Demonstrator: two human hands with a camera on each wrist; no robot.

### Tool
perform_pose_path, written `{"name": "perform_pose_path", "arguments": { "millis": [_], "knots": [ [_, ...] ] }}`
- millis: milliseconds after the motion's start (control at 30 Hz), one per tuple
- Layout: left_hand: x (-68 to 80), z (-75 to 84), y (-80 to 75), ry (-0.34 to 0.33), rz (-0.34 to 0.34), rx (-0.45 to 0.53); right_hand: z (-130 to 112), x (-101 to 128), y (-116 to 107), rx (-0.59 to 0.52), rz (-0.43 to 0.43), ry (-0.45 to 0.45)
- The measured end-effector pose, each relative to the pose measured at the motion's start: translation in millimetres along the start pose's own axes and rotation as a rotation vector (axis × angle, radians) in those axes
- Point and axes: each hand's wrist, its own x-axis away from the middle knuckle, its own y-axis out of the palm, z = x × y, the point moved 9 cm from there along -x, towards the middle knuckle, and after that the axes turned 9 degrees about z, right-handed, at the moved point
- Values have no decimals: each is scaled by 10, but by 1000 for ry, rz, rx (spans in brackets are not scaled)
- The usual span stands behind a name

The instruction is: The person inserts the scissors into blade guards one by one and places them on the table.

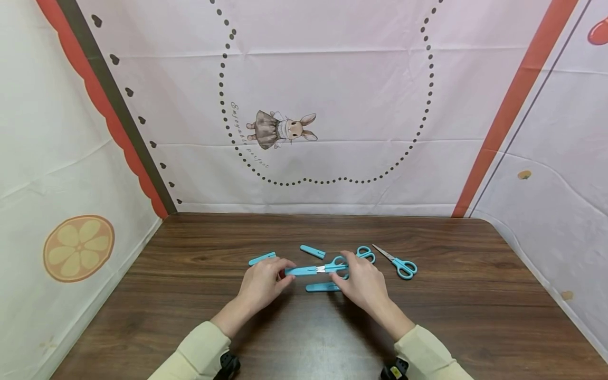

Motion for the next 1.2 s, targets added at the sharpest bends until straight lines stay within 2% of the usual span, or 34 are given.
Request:
{"name": "perform_pose_path", "arguments": {
  "millis": [667, 1200],
  "knots": [
    [15, 28, -2, 16, 17, 40, -6, 0, -33, -13, 31, -1],
    [23, 57, 2, 43, 44, 29, -58, 19, -75, -7, 91, -59]
  ]
}}
